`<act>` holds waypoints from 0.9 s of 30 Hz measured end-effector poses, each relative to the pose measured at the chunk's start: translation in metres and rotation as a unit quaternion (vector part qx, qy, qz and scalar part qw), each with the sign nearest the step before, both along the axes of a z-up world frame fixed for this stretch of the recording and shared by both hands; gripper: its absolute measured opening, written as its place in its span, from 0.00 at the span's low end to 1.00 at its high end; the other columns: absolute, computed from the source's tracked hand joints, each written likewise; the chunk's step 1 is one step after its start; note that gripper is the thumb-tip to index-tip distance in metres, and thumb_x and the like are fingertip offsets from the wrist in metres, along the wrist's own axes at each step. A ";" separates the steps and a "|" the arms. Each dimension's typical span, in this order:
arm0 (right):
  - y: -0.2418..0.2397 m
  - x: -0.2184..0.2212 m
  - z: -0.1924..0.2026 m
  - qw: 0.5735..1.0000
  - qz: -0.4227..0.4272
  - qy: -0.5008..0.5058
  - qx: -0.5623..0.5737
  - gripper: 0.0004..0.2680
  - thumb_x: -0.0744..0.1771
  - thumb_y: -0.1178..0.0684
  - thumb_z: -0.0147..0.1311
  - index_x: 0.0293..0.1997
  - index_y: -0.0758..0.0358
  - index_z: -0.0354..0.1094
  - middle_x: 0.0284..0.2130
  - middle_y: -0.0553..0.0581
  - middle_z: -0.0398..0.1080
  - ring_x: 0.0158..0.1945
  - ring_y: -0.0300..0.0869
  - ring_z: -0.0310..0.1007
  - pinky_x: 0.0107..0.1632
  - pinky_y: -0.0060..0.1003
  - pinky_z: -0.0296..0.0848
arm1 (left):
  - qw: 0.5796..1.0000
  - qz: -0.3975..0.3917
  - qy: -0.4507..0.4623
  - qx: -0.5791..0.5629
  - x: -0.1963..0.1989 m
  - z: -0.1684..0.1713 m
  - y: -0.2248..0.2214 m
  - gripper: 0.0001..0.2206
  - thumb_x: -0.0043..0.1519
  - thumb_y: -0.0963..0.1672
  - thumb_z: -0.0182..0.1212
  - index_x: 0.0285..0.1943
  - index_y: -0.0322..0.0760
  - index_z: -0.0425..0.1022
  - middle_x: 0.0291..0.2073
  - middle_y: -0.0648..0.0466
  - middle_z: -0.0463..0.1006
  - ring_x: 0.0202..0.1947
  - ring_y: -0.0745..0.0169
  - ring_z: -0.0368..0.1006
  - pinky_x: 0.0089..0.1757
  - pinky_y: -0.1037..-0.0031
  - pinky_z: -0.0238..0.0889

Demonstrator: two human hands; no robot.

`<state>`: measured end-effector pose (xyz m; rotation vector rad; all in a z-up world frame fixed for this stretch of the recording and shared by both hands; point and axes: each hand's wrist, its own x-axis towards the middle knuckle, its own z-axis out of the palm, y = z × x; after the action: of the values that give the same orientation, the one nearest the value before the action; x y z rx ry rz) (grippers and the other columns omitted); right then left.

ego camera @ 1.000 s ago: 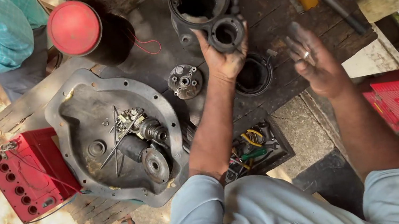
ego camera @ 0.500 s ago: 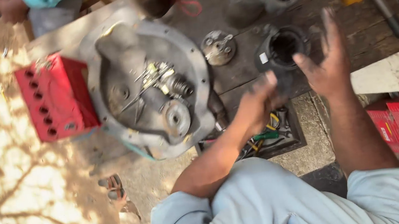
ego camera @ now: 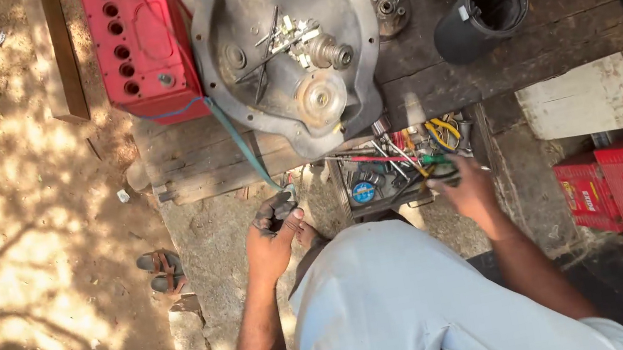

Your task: Disassemble and inspect the internal components of an automotive starter motor on a workbench.

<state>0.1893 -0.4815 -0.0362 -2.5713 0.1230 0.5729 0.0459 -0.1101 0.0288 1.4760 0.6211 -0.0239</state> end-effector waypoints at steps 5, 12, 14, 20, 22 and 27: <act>0.023 -0.012 -0.057 0.993 0.073 -0.079 -0.049 0.30 0.60 0.38 0.69 0.66 0.59 0.64 0.60 0.73 0.64 0.62 0.64 0.66 0.62 0.59 0.67 | 0.981 -0.036 -0.034 0.189 -0.003 0.028 -0.003 0.23 0.57 0.45 0.74 0.59 0.30 0.75 0.46 0.46 0.84 0.47 0.62 0.80 0.48 0.70 0.71; -0.017 0.039 -0.090 0.984 0.077 -0.133 -0.092 0.31 0.59 0.39 0.72 0.64 0.64 0.62 0.58 0.74 0.62 0.59 0.64 0.65 0.59 0.63 0.64 | 0.968 -0.061 -0.064 0.236 0.023 0.044 -0.017 0.21 0.56 0.45 0.75 0.58 0.37 0.79 0.42 0.51 0.84 0.43 0.62 0.80 0.46 0.71 0.72; -0.036 0.052 -0.098 0.991 0.032 -0.116 -0.055 0.31 0.59 0.40 0.72 0.65 0.63 0.62 0.58 0.75 0.61 0.59 0.65 0.65 0.58 0.61 0.66 | 0.967 -0.062 -0.060 0.241 0.033 0.046 -0.024 0.20 0.56 0.45 0.74 0.58 0.39 0.80 0.40 0.51 0.84 0.41 0.62 0.79 0.44 0.71 0.71; -0.076 0.087 -0.113 0.988 -0.059 -0.127 0.061 0.30 0.62 0.41 0.71 0.66 0.65 0.60 0.61 0.71 0.62 0.64 0.61 0.64 0.60 0.56 0.68 | 0.960 -0.096 -0.003 0.263 0.069 0.022 -0.054 0.21 0.53 0.47 0.76 0.55 0.38 0.81 0.40 0.49 0.83 0.41 0.60 0.77 0.43 0.70 0.71; -0.084 0.096 -0.121 0.948 -0.141 -0.089 0.271 0.29 0.63 0.43 0.68 0.68 0.65 0.58 0.60 0.67 0.65 0.63 0.56 0.65 0.60 0.51 0.68 | 0.958 -0.103 -0.049 0.265 0.082 0.021 -0.065 0.22 0.55 0.48 0.76 0.56 0.34 0.78 0.43 0.48 0.83 0.42 0.60 0.78 0.45 0.70 0.72; -0.112 0.162 -0.136 0.862 -0.249 -0.114 0.428 0.19 0.68 0.51 0.63 0.64 0.65 0.62 0.53 0.57 0.71 0.56 0.42 0.70 0.58 0.39 0.71 | 0.938 -0.133 -0.104 0.303 0.086 0.025 -0.094 0.20 0.58 0.46 0.74 0.56 0.33 0.77 0.46 0.46 0.82 0.46 0.60 0.79 0.47 0.70 0.72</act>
<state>0.3518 -0.5938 -0.1720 -1.6176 0.3501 0.0696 0.1319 -0.2044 0.0533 2.1224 0.2526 0.1233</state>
